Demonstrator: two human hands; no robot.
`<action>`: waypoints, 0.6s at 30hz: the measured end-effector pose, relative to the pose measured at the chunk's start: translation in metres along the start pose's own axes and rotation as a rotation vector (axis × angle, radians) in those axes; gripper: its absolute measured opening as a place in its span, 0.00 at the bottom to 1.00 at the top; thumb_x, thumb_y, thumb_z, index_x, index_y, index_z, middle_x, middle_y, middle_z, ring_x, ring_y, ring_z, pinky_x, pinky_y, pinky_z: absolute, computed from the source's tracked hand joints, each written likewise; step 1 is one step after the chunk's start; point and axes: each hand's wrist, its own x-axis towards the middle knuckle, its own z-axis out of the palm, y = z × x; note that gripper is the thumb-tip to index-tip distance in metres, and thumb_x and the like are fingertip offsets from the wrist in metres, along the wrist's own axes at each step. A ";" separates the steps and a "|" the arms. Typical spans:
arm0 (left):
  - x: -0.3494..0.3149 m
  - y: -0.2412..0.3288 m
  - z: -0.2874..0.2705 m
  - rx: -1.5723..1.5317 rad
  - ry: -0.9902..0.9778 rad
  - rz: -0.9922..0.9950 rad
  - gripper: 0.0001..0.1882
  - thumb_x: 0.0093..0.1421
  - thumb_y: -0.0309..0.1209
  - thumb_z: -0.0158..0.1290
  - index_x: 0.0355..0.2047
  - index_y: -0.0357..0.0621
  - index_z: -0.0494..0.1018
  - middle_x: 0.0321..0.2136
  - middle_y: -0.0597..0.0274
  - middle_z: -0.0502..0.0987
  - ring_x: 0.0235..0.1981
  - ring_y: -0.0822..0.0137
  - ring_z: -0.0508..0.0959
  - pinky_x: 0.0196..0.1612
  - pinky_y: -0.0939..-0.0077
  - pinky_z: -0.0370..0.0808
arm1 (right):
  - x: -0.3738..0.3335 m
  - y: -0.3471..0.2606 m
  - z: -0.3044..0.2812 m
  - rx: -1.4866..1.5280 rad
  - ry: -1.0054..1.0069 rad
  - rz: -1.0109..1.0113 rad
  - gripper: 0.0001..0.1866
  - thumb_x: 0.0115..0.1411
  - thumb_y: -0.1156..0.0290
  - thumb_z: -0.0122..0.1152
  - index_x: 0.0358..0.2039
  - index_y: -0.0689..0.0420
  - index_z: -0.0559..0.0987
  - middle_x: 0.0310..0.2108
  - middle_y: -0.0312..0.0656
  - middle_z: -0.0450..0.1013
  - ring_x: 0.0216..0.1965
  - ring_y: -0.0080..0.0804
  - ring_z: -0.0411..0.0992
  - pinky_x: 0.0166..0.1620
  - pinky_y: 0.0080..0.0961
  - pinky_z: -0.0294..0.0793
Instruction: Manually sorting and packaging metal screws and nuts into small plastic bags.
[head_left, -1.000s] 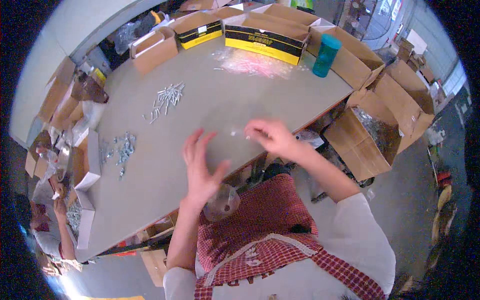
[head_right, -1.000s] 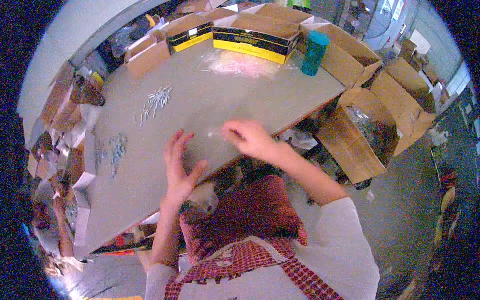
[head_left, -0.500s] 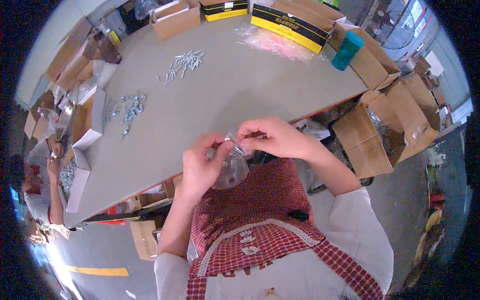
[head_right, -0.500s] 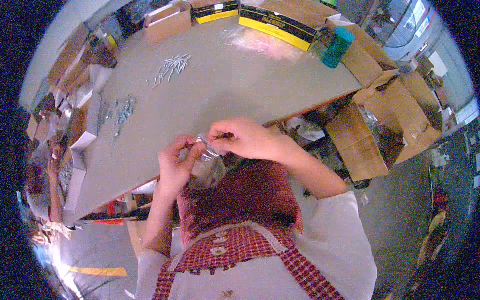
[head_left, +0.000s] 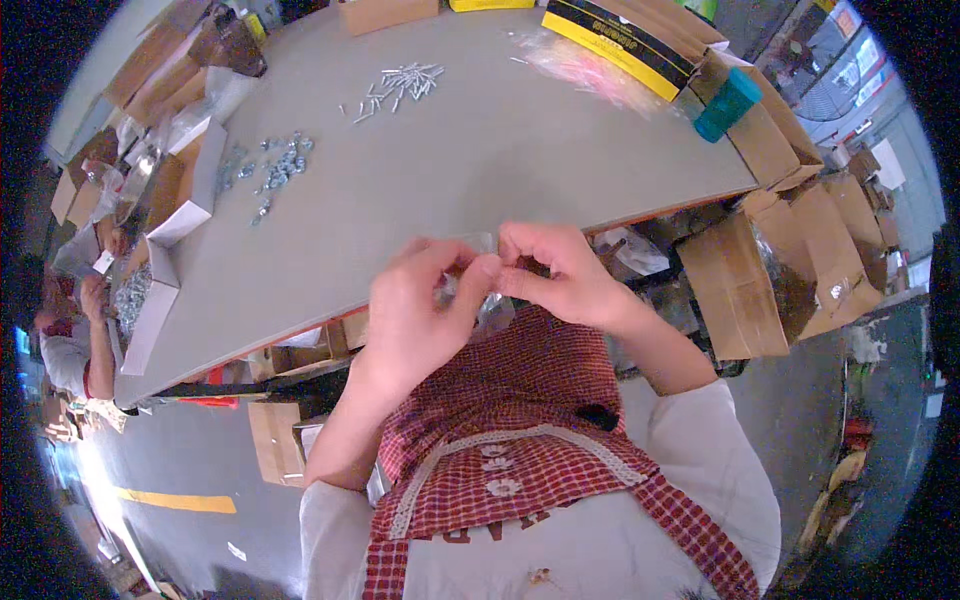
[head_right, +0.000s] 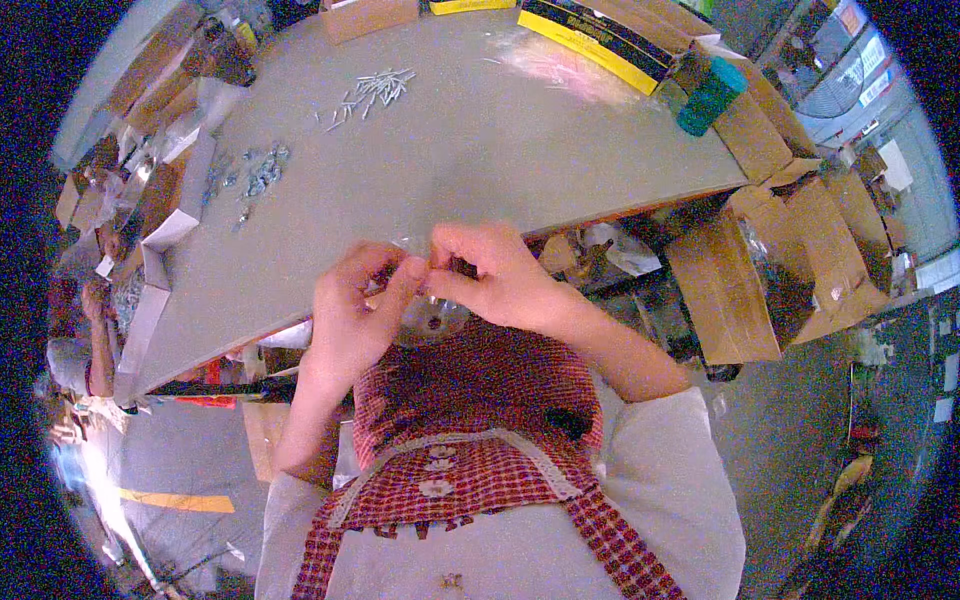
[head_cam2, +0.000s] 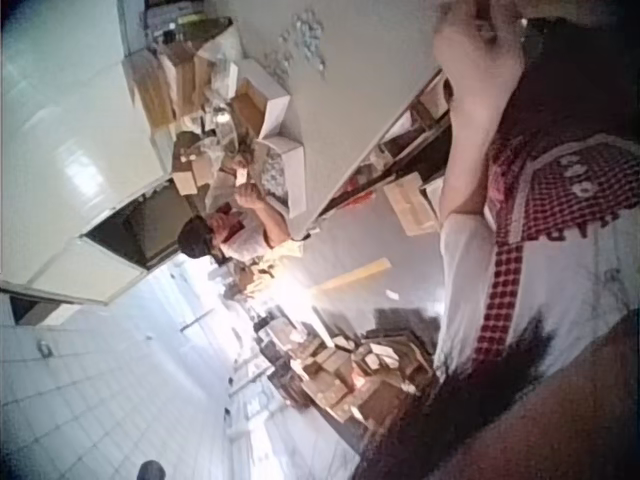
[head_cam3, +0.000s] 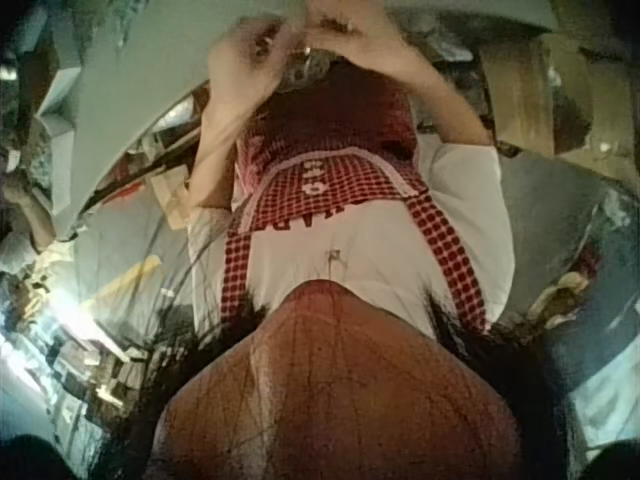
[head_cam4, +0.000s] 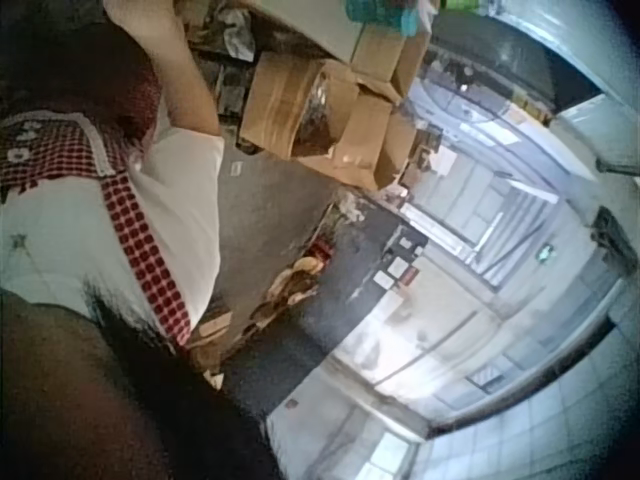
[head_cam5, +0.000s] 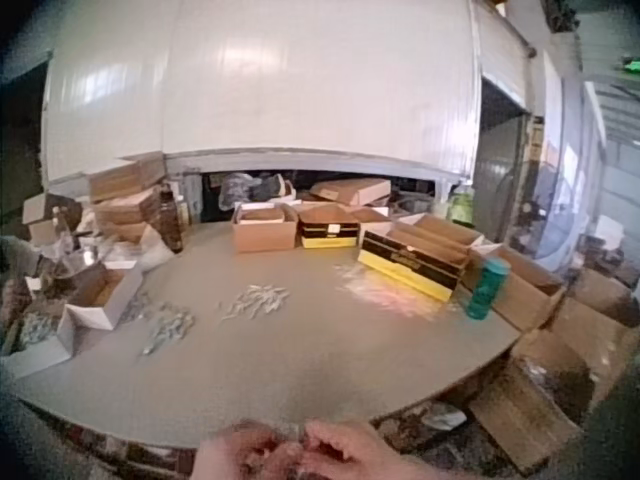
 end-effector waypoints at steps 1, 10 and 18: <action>0.000 0.000 0.001 -0.180 -0.126 -0.196 0.11 0.58 0.34 0.60 0.28 0.37 0.77 0.22 0.55 0.76 0.27 0.58 0.77 0.31 0.66 0.73 | 0.000 -0.001 0.001 0.002 -0.004 -0.002 0.12 0.57 0.65 0.65 0.29 0.59 0.73 0.22 0.41 0.69 0.25 0.28 0.68 0.30 0.30 0.68; -0.001 -0.023 0.007 -0.374 -0.325 -0.190 0.10 0.65 0.30 0.51 0.31 0.36 0.76 0.19 0.58 0.73 0.20 0.76 0.68 0.24 0.75 0.65 | -0.004 -0.009 -0.001 0.289 -0.112 0.093 0.12 0.58 0.67 0.65 0.25 0.58 0.72 0.22 0.34 0.71 0.27 0.19 0.67 0.31 0.23 0.66; 0.000 -0.017 0.011 -0.619 -0.372 -0.402 0.10 0.65 0.31 0.53 0.35 0.36 0.78 0.27 0.68 0.78 0.28 0.79 0.73 0.31 0.81 0.71 | -0.008 -0.004 -0.005 0.083 -0.069 0.017 0.12 0.58 0.65 0.65 0.24 0.56 0.74 0.21 0.34 0.73 0.25 0.23 0.71 0.30 0.25 0.69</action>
